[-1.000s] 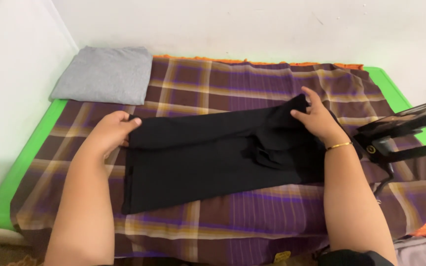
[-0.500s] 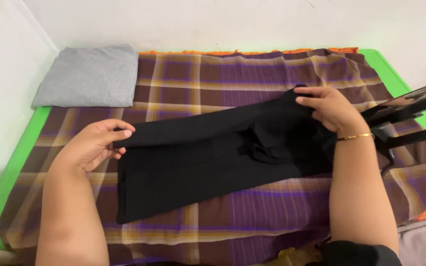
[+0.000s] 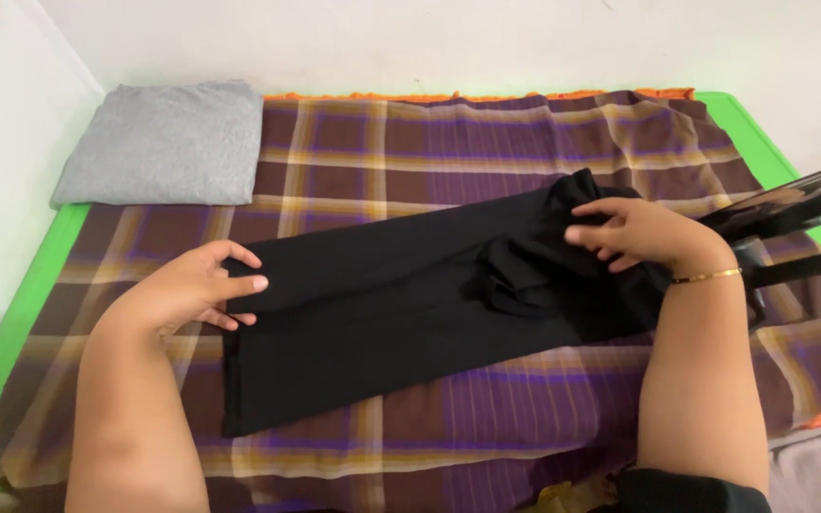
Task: Fold a black polo shirt on a bed.
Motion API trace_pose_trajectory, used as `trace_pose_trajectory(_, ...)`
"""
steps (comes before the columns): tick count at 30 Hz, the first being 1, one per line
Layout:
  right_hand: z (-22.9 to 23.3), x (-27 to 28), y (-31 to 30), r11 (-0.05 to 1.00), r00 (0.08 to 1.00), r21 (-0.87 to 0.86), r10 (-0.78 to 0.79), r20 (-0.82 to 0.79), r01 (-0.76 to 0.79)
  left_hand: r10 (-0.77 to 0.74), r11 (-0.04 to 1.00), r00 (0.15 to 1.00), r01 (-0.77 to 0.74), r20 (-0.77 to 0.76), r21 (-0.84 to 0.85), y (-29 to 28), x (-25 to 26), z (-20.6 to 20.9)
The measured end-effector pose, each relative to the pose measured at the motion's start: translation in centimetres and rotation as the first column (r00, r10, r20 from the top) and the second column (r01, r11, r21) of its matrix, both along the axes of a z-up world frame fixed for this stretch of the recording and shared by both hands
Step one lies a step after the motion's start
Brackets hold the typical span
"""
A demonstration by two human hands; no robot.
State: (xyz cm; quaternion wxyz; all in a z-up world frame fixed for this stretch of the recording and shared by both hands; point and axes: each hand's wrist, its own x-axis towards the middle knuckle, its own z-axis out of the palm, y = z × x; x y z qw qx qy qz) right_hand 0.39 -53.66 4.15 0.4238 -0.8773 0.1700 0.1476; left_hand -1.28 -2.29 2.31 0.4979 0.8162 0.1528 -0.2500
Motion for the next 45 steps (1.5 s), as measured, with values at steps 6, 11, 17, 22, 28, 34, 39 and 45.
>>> trace_pose_trajectory(6,0.0,-0.3,-1.1,0.932,0.937,-0.13,0.323,-0.134,-0.34,-0.099,0.994,0.995,0.1,0.012,-0.039,0.6,0.5,-1.2)
trace_pose_trajectory(11,-2.3,0.7,-4.1,0.884,0.889,0.098,0.449,0.085,-0.456,-0.064,0.995,0.997,0.066,0.034,-0.069,0.4,0.4,-1.1)
trace_pose_trajectory(17,-1.8,0.2,-3.4,0.861,0.887,0.29,0.315,0.338,-0.417,-0.064,0.992,0.997,0.067,0.036,-0.106,0.8,0.8,-1.6)
trace_pose_trajectory(22,-1.0,-0.4,-3.2,0.782,0.847,0.41,0.268,0.46,-0.47,-0.03,0.991,0.999,0.033,0.027,-0.126,1.1,1.0,-1.9)
trace_pose_trajectory(28,-0.2,-1.0,-4.4,0.831,0.926,0.408,0.333,0.178,-0.378,-0.031,0.995,0.999,0.029,-0.017,-0.098,1.2,0.8,-2.1)
trace_pose_trajectory(34,-5.6,3.4,-6.4,0.967,0.897,-0.243,0.039,0.44,0.077,-0.041,0.997,0.997,0.036,0.07,0.071,2.2,1.5,-3.5)
trace_pose_trajectory(39,-8.8,6.6,-4.0,0.935,0.577,-0.253,0.066,0.814,0.249,0.003,0.906,0.887,-0.198,0.462,0.374,1.9,1.8,-3.8)
trace_pose_trajectory(45,-9.5,7.6,-2.9,0.906,0.663,-0.297,0.026,0.748,0.3,0.051,0.915,0.88,-0.23,0.472,0.33,1.4,1.9,-4.1)
